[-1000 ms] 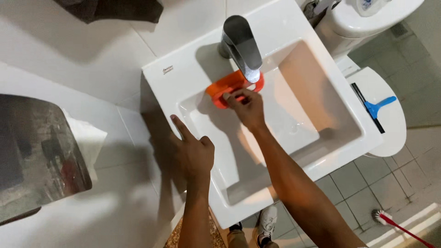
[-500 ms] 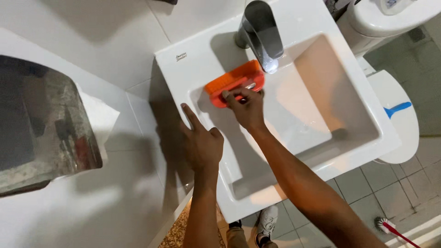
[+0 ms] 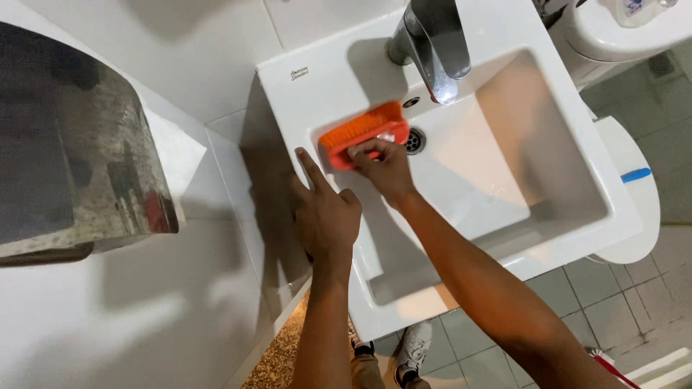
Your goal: The person scrubs a white bathroom sink with an orange brush, focusing on the basin and faucet area. They then rinse the sink with water from the tap and place the brush on the toilet tank.
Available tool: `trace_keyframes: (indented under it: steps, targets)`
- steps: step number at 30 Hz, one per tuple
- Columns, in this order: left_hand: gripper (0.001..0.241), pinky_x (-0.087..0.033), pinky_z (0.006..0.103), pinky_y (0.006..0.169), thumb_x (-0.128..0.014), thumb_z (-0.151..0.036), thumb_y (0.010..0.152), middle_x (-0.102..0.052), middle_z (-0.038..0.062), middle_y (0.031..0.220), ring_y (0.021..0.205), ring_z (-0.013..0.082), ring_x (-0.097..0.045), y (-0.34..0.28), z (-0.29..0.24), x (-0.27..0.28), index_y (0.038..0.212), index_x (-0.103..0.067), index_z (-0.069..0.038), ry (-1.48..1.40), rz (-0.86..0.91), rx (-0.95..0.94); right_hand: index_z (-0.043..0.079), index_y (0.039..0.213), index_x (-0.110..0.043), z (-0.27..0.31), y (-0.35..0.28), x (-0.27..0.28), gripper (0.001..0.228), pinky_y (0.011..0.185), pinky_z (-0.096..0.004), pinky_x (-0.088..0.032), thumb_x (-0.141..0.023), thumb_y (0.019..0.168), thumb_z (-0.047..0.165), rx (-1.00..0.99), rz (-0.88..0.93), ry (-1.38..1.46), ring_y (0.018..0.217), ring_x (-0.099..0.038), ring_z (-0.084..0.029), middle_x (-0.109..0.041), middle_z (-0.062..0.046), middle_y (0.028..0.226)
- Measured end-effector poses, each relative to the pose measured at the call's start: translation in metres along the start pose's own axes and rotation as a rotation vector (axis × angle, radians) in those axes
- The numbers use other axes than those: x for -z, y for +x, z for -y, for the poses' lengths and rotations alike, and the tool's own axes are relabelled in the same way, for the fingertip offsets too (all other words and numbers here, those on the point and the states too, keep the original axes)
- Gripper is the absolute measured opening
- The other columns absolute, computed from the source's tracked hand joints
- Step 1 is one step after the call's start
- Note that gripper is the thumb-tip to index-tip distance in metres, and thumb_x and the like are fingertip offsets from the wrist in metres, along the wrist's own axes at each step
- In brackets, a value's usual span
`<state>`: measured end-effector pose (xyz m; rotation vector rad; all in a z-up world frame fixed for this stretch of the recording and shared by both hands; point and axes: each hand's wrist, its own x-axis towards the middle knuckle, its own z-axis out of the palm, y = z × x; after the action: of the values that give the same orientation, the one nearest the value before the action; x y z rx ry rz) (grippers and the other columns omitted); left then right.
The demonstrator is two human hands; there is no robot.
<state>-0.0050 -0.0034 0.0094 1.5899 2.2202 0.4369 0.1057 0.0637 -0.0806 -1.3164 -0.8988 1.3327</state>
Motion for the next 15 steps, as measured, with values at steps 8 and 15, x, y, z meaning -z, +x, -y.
trace_keyframes:
  steps: [8, 15]
  targets:
    - [0.097, -0.064, 0.0547, 0.064, -0.055, -0.017, 0.081, -0.041, 0.025, 0.145, 0.089, 0.0518, -0.07, 0.0, 0.002, -0.003, 0.167, -0.011, -0.015, 0.048, 0.034, 0.028, 0.0, 0.094, -0.076, -0.028, 0.014, 0.008, 0.011, 0.06, -0.028, -0.067, -0.078, 0.092, 0.011, -0.093, -0.028, -0.019, 0.062, -0.068, -0.015, -0.068, -0.011, 0.079]
    - [0.094, -0.064, 0.0543, 0.064, -0.058, -0.017, 0.08, -0.046, 0.027, 0.135, 0.104, 0.0506, -0.067, 0.006, 0.008, -0.018, 0.165, -0.019, -0.008, 0.072, -0.054, -0.031, -0.001, 0.096, -0.076, -0.031, 0.012, -0.002, 0.016, 0.069, -0.033, -0.067, -0.079, 0.093, 0.015, -0.187, -0.021, 0.091, 0.073, -0.067, -0.018, -0.066, -0.012, 0.085]
